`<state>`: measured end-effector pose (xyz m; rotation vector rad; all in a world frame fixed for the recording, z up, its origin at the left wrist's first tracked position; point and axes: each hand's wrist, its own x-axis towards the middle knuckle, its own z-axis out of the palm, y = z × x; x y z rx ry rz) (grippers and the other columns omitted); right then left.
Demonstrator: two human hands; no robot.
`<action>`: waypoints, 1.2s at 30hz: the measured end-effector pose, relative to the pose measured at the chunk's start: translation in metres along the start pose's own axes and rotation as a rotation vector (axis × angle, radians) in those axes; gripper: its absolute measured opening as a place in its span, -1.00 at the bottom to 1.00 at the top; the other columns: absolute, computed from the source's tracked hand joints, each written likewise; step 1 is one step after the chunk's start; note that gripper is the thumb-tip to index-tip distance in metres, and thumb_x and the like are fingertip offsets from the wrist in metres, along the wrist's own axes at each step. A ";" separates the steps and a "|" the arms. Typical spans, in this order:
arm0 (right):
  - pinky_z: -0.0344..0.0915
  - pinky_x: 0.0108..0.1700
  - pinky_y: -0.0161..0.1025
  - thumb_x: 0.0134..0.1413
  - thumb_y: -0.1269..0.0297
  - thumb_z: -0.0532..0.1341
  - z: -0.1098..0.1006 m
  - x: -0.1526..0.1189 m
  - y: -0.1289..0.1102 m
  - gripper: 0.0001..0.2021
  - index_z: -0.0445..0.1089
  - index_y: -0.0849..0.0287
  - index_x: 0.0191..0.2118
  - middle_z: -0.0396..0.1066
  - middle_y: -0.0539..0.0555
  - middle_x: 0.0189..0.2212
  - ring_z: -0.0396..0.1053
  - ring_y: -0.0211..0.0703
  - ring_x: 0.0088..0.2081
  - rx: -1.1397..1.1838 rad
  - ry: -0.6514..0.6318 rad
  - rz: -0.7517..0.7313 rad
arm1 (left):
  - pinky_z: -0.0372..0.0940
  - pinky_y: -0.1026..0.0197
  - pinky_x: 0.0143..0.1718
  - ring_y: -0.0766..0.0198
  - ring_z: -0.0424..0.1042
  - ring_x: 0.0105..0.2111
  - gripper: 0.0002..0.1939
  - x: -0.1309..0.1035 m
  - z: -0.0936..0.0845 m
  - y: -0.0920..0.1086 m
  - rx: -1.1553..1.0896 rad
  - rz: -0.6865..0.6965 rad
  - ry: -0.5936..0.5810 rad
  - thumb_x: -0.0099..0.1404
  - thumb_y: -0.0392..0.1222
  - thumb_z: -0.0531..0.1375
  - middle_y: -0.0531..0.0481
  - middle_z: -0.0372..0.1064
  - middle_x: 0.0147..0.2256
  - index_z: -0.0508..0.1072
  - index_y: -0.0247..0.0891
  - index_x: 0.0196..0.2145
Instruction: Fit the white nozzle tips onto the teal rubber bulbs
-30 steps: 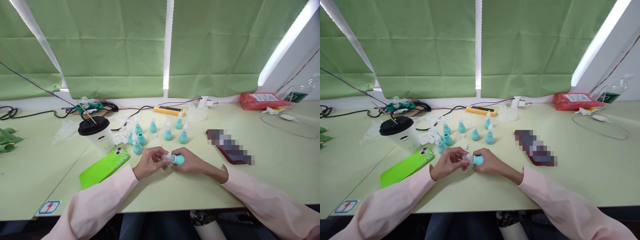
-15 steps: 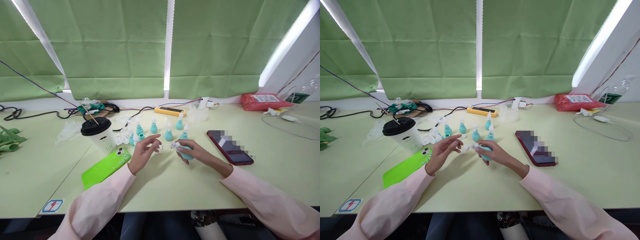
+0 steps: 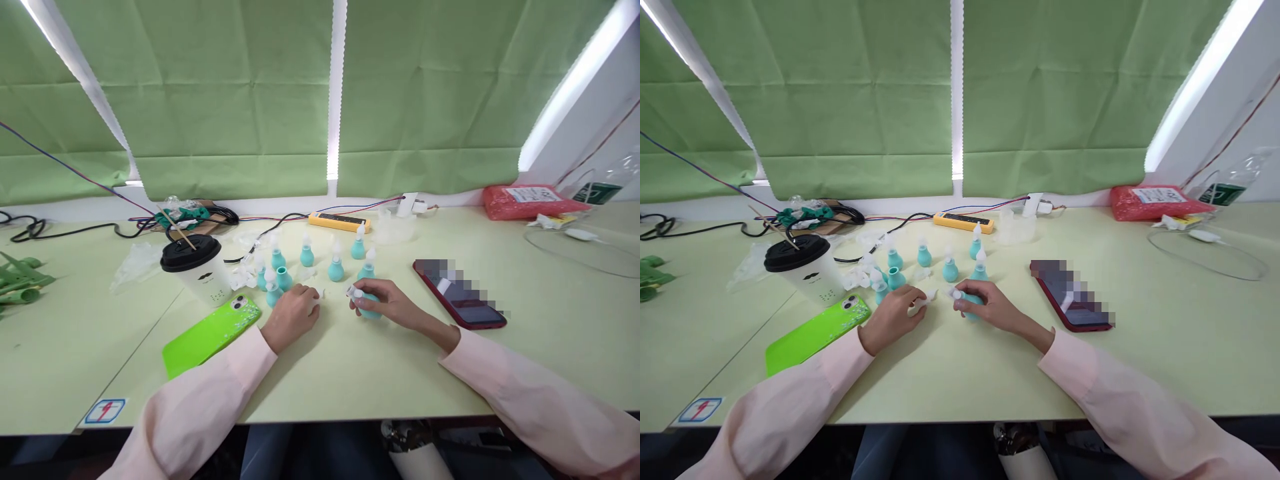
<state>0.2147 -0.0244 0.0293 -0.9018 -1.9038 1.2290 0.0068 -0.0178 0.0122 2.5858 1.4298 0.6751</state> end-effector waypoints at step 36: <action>0.18 -0.38 -0.27 0.05 0.24 -0.01 0.022 -0.012 0.012 -0.77 0.24 0.19 -0.20 0.36 0.12 -0.36 0.30 -0.16 -0.38 -0.771 0.078 -0.322 | 0.30 0.08 -0.19 0.14 0.39 -0.31 -0.62 -0.004 -0.007 0.010 -1.187 -0.291 -0.164 -0.05 -0.13 0.22 -0.15 0.43 -0.33 0.44 -0.44 -0.28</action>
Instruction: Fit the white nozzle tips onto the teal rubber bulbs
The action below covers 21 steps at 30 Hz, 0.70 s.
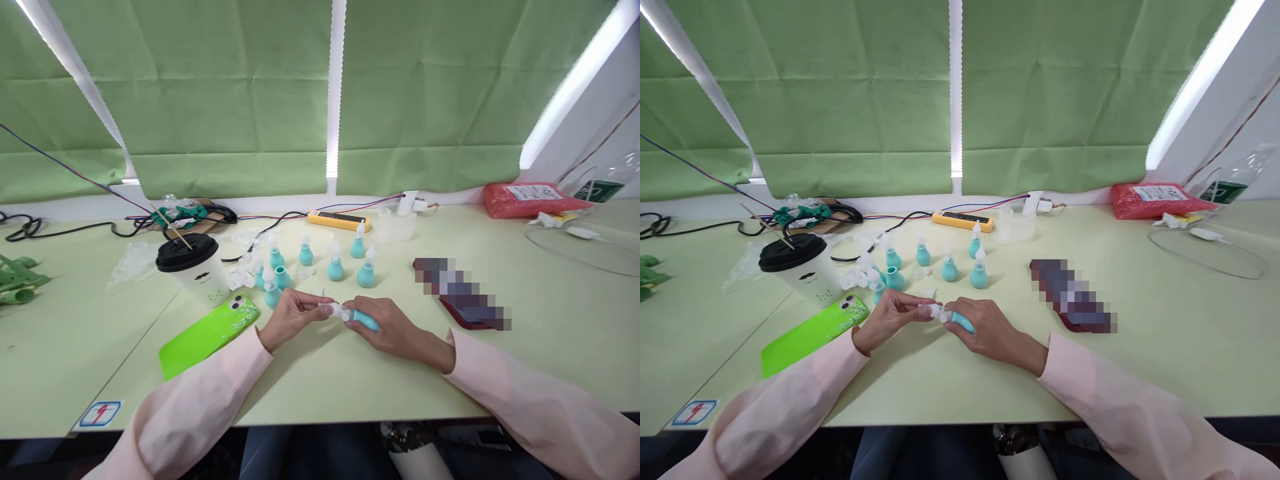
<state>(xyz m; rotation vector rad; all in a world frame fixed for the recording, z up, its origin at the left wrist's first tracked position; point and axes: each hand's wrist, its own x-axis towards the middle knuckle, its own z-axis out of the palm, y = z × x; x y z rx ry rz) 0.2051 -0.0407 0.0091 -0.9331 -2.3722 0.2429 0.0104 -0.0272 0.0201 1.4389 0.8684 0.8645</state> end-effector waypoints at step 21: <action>0.25 -0.39 -0.25 -0.20 0.29 0.12 -0.052 0.017 0.096 -0.80 0.32 0.22 -0.36 0.37 0.09 -0.42 0.31 -0.19 -0.44 -0.075 0.391 0.615 | 0.23 0.08 -0.36 0.03 0.21 -0.18 -0.68 0.052 0.009 -0.004 1.650 0.132 0.147 0.08 -0.48 -0.07 -0.28 0.15 -0.16 0.24 -0.38 -0.19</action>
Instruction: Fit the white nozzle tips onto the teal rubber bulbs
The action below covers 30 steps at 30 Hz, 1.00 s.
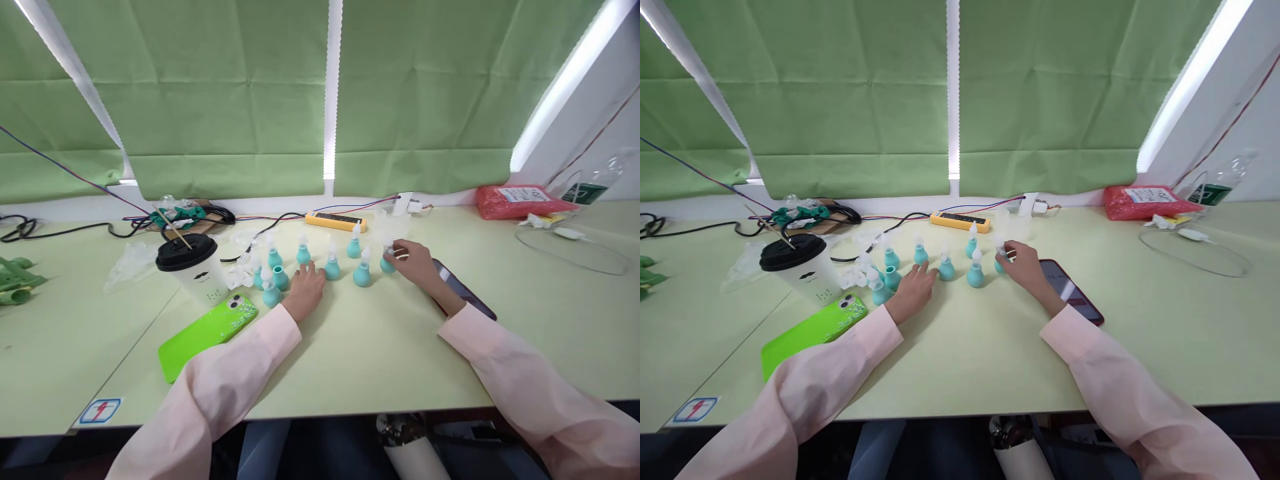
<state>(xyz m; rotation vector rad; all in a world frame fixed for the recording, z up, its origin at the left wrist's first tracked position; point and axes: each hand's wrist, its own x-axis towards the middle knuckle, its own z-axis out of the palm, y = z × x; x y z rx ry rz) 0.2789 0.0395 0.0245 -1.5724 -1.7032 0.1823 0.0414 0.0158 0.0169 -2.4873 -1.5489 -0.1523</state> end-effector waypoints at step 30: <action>0.21 -0.17 -0.06 -0.14 0.46 0.14 0.024 -0.064 -0.049 -0.56 0.05 -0.03 -0.11 0.12 0.07 -0.15 0.15 -0.07 -0.13 0.009 0.362 -0.954 | 0.20 0.19 -0.24 0.22 0.25 -0.26 -0.60 -0.021 0.009 -0.015 -0.402 0.162 0.152 0.15 -0.44 -0.11 -0.12 0.30 -0.29 0.23 -0.32 -0.06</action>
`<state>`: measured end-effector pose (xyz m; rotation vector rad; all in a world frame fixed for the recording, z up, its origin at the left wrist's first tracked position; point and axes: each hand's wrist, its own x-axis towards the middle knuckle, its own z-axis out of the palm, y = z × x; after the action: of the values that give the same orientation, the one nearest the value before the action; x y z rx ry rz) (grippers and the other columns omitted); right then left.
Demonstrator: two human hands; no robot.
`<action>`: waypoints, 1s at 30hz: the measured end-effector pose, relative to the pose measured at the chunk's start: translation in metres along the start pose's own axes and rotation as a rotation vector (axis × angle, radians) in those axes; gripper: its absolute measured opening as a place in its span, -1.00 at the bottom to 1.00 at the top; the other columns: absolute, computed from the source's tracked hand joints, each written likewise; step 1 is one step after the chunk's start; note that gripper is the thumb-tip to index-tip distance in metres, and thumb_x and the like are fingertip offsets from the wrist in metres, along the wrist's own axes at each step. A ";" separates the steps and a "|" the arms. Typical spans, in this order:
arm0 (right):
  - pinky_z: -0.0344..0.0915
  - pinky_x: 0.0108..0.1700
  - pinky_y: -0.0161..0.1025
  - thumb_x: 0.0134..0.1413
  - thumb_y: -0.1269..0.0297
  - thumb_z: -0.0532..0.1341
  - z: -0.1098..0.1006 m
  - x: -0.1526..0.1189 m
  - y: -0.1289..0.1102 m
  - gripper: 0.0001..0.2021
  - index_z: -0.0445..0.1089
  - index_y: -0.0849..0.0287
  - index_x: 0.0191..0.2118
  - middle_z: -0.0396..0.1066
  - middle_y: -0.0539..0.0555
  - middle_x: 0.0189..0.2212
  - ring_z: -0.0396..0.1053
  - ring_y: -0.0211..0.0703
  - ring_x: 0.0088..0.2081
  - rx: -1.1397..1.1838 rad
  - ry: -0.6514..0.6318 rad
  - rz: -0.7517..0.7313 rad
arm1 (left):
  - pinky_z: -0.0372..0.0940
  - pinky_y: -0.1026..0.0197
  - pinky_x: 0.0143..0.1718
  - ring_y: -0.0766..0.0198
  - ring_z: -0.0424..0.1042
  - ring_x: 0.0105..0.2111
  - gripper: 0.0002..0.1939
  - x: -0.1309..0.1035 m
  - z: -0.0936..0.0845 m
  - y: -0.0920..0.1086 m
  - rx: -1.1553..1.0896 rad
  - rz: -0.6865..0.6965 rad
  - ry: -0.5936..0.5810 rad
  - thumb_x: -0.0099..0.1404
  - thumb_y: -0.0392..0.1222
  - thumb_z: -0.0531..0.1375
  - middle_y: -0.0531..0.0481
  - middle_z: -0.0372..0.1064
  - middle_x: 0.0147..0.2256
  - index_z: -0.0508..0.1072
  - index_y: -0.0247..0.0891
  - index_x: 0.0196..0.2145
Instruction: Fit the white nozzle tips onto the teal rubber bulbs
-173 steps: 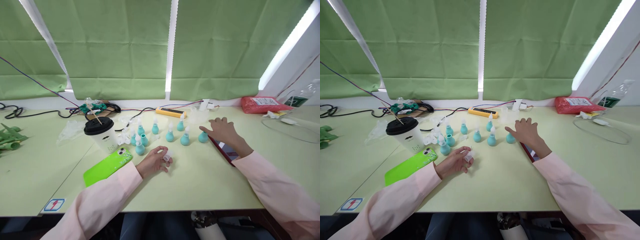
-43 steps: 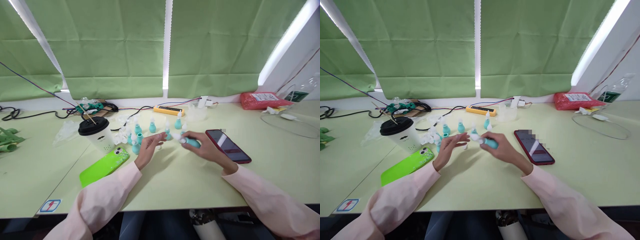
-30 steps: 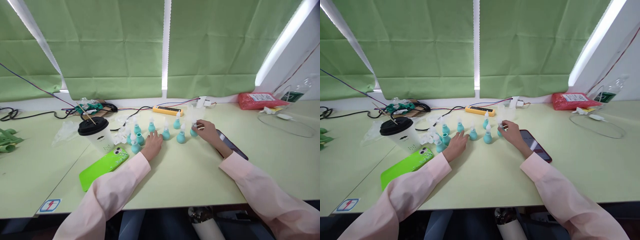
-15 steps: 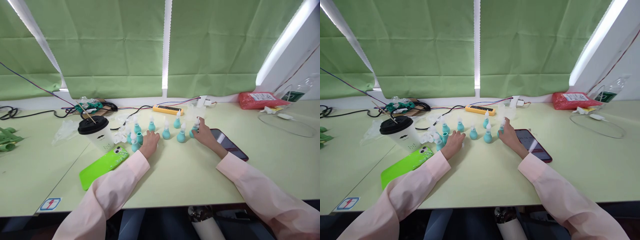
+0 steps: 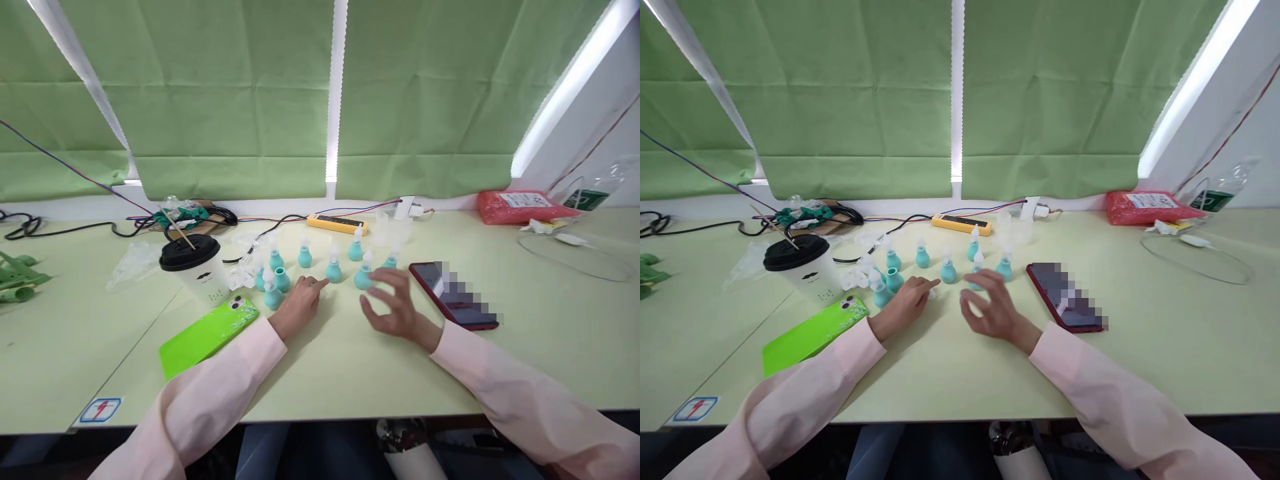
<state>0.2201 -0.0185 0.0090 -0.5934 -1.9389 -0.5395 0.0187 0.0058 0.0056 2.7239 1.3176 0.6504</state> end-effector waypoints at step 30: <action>0.11 -0.33 -0.28 -0.04 0.36 0.03 0.047 -0.005 -0.018 -0.85 0.21 0.21 -0.28 0.31 0.03 -0.48 0.25 -0.22 -0.38 0.069 -0.572 0.430 | 0.17 0.07 -0.15 0.11 0.21 -0.14 -0.63 -0.004 0.011 -0.007 0.086 -0.051 0.093 0.17 -0.30 -0.09 -0.22 0.20 -0.18 0.18 -0.40 -0.06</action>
<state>0.1784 -0.0044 -0.0164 -1.1795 -2.2469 -0.0217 0.0161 0.0088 -0.0076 2.7470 1.4631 0.7416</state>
